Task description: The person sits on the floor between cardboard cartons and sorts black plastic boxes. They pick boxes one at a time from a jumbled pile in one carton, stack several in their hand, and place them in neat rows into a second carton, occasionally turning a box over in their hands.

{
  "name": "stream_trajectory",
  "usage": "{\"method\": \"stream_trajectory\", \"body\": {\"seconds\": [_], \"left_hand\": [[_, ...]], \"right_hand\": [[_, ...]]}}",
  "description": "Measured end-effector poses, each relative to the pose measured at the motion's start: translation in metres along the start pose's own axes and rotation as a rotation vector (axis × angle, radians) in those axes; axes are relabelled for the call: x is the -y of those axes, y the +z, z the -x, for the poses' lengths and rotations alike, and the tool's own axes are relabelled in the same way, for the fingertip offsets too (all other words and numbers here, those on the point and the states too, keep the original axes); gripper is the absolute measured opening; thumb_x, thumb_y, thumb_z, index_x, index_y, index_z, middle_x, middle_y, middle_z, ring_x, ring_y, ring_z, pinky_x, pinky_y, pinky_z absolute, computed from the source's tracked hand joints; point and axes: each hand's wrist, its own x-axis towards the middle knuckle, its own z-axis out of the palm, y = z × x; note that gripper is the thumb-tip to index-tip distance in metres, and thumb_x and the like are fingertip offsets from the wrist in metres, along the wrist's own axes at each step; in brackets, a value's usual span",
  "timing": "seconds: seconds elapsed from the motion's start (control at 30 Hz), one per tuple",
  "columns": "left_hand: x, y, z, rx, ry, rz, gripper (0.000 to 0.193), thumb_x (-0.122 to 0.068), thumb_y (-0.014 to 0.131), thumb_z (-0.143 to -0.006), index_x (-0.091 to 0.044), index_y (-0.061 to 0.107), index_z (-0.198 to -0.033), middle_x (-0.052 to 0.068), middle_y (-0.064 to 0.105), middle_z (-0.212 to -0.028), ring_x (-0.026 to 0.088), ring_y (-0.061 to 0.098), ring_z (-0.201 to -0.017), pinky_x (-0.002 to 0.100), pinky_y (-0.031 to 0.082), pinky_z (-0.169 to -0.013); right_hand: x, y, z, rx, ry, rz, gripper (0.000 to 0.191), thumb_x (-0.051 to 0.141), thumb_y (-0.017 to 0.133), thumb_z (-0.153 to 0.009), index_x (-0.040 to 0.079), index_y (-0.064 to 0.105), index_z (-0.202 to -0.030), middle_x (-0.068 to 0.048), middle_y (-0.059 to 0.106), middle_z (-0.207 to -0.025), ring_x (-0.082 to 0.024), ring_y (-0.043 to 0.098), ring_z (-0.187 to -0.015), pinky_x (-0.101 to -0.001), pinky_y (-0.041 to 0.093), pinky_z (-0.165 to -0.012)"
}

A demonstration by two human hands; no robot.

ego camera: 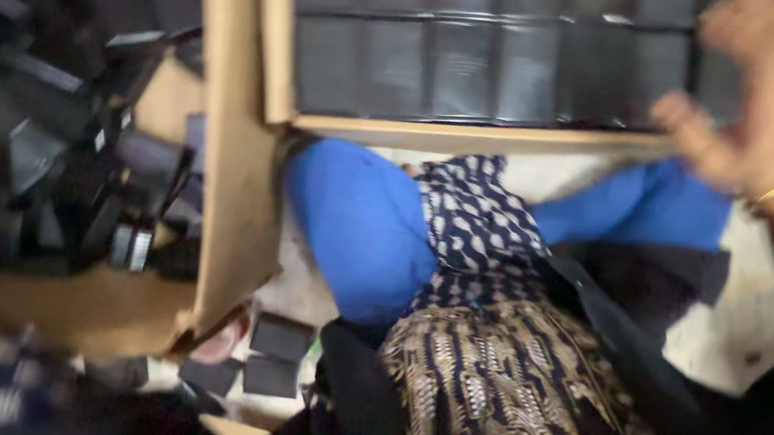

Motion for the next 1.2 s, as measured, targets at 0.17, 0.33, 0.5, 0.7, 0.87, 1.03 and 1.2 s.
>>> {"method": "stream_trajectory", "body": {"seconds": [0.17, 0.33, 0.5, 0.7, 0.87, 1.03, 1.2], "left_hand": [[0.035, 0.03, -0.032, 0.284, -0.175, -0.18, 0.141, -0.073, 0.082, -0.059, -0.017, 0.006, -0.164, 0.027, 0.02, -0.163, 0.046, 0.03, -0.146, 0.057, 0.034, -0.116], [0.018, 0.034, -0.027, 0.405, -0.309, -0.206, 0.157, -0.071, 0.091, -0.046, -0.026, -0.004, -0.163, 0.027, 0.0, -0.167, 0.052, 0.006, -0.15, 0.073, 0.028, -0.114], [-0.008, 0.045, -0.022, 0.149, -0.135, -0.27, 0.141, -0.071, 0.086, -0.06, -0.01, 0.017, -0.167, 0.024, 0.012, -0.166, 0.069, 0.016, -0.143, 0.084, 0.045, -0.088], [-0.009, 0.064, -0.044, -0.198, -0.022, -0.486, 0.103, -0.033, 0.077, -0.087, -0.019, 0.016, -0.169, 0.039, 0.014, -0.16, 0.076, 0.048, -0.111, 0.071, 0.059, -0.047], [0.008, 0.057, -0.064, -0.123, -0.378, -0.534, 0.044, -0.028, 0.045, -0.116, -0.026, 0.037, -0.159, 0.043, 0.031, -0.155, 0.074, 0.058, -0.111, 0.075, 0.061, -0.062], [0.012, 0.037, -0.042, 0.181, -0.244, -0.396, 0.056, -0.033, 0.089, -0.075, -0.003, 0.077, -0.121, 0.022, 0.074, -0.126, 0.05, 0.072, -0.107, 0.072, 0.06, -0.061], [-0.02, 0.031, 0.006, 0.319, 0.251, -0.482, 0.065, -0.02, 0.082, -0.073, -0.009, 0.064, -0.135, 0.018, 0.068, -0.13, 0.039, 0.067, -0.119, 0.055, 0.061, -0.086]], "right_hand": [[0.093, 0.082, -0.07, 0.098, -0.439, -0.015, 0.066, 0.037, 0.078, -0.082, -0.001, 0.055, -0.131, -0.021, 0.058, -0.138, -0.044, 0.048, -0.137, -0.0629, 0.034, -0.118], [0.104, 0.1, -0.082, 0.083, -0.366, -0.099, 0.068, 0.031, 0.08, -0.085, -0.003, 0.053, -0.137, -0.023, 0.055, -0.142, -0.045, 0.046, -0.141, -0.0593, 0.038, -0.119], [0.096, 0.106, -0.077, 0.052, -0.375, -0.006, 0.058, 0.028, 0.082, -0.086, -0.002, 0.059, -0.13, -0.02, 0.06, -0.136, -0.043, 0.05, -0.138, -0.059, 0.04, -0.116], [0.098, 0.109, -0.078, 0.065, -0.402, 0.065, 0.054, 0.027, 0.083, -0.087, 0.0, 0.061, -0.128, -0.018, 0.062, -0.133, -0.041, 0.053, -0.137, -0.0573, 0.041, -0.117], [0.098, 0.107, -0.075, 0.066, -0.356, 0.002, 0.048, 0.023, 0.081, -0.091, 0.001, 0.062, -0.13, -0.017, 0.064, -0.131, -0.037, 0.059, -0.127, -0.0465, 0.046, -0.108], [0.093, 0.111, -0.075, 0.071, -0.357, -0.01, 0.046, 0.022, 0.082, -0.094, 0.002, 0.061, -0.13, -0.015, 0.065, -0.124, -0.036, 0.063, -0.125, -0.0432, 0.047, -0.105], [0.09, 0.114, -0.075, 0.042, -0.325, -0.066, 0.044, 0.02, 0.082, -0.093, 0.002, 0.063, -0.128, -0.016, 0.066, -0.122, -0.037, 0.063, -0.124, -0.0426, 0.047, -0.102]]}}
